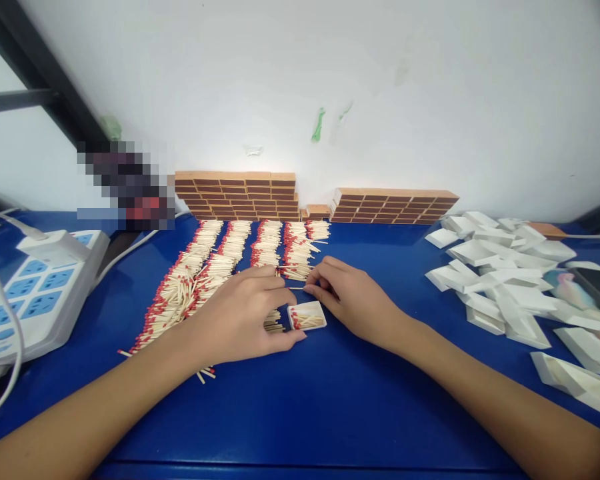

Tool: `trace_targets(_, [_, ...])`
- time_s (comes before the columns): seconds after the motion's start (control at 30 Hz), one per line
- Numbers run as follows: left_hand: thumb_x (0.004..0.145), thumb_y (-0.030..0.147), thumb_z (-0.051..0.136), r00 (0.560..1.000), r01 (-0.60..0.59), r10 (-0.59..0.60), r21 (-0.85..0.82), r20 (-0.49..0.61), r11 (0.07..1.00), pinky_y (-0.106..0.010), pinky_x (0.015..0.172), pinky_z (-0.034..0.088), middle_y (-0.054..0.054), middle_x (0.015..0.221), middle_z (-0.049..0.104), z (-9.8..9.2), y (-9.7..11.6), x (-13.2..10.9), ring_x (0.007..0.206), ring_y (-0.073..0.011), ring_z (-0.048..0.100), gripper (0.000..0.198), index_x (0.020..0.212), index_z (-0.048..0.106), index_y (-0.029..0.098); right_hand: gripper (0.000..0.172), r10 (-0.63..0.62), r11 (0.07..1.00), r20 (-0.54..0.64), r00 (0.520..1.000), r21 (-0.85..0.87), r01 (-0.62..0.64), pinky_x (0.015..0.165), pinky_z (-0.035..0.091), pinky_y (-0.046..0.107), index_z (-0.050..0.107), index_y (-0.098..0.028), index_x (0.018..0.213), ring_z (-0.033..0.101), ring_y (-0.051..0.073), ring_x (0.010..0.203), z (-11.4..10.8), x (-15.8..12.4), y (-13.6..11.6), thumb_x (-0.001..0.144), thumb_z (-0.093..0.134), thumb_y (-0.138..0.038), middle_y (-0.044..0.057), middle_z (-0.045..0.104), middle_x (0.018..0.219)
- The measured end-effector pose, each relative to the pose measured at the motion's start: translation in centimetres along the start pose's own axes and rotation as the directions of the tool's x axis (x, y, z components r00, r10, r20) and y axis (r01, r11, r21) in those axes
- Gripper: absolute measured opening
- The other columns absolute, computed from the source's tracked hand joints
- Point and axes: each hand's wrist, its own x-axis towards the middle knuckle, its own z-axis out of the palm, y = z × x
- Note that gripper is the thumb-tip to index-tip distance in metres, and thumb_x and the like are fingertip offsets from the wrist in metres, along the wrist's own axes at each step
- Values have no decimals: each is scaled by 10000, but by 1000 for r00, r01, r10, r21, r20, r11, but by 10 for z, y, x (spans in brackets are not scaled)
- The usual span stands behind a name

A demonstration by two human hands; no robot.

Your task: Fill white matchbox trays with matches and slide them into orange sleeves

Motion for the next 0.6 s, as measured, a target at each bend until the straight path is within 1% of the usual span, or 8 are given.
trace_targets(0.13, [904, 449, 786, 1000, 6, -6, 11, 12, 1000, -351, 737, 477, -17, 737, 646, -1, 1, 1, 770, -209, 591, 275, 949, 767, 178, 49, -27, 999, -47, 999, -19, 26, 658, 393, 292, 647, -205, 1009, 553, 151, 729, 1, 0, 0, 1033, 604, -211, 25, 617, 948])
trace_targets(0.2, [909, 446, 779, 1000, 9, -9, 15, 15, 1000, -351, 738, 479, -16, 735, 647, -1, 2, 1, 761, -206, 590, 265, 940, 763, 183, 55, -38, 999, -67, 997, -12, 38, 649, 385, 290, 663, -209, 1043, 538, 147, 711, 1, 0, 0, 1029, 610, -215, 20, 607, 932])
trace_targets(0.3, [908, 450, 781, 1000, 6, -7, 12, 13, 1000, -351, 742, 483, -19, 756, 662, -1, 1, 1, 768, -207, 595, 270, 954, 762, 184, 66, -48, 999, -70, 996, 10, 49, 639, 372, 285, 683, -210, 1011, 525, 140, 702, 2, 1, 1, 1023, 618, -208, 14, 594, 911])
trace_targets(0.43, [896, 454, 796, 1000, 3, -3, 7, 2, 1000, -355, 752, 486, -22, 762, 668, -1, 0, 0, 781, -213, 601, 289, 970, 766, 177, 86, -30, 999, -67, 997, 27, 32, 632, 359, 287, 685, -212, 960, 516, 139, 698, 3, 1, 2, 1021, 626, -200, 4, 579, 881])
trace_targets(0.6, [889, 438, 809, 1000, -2, 2, 1, 1, 1000, -360, 753, 486, -19, 758, 662, -1, 1, 0, 769, -209, 595, 285, 957, 771, 165, 85, -43, 999, -64, 997, 23, 45, 645, 363, 291, 692, -212, 984, 515, 141, 709, 2, 1, 2, 1032, 622, -213, 4, 569, 886])
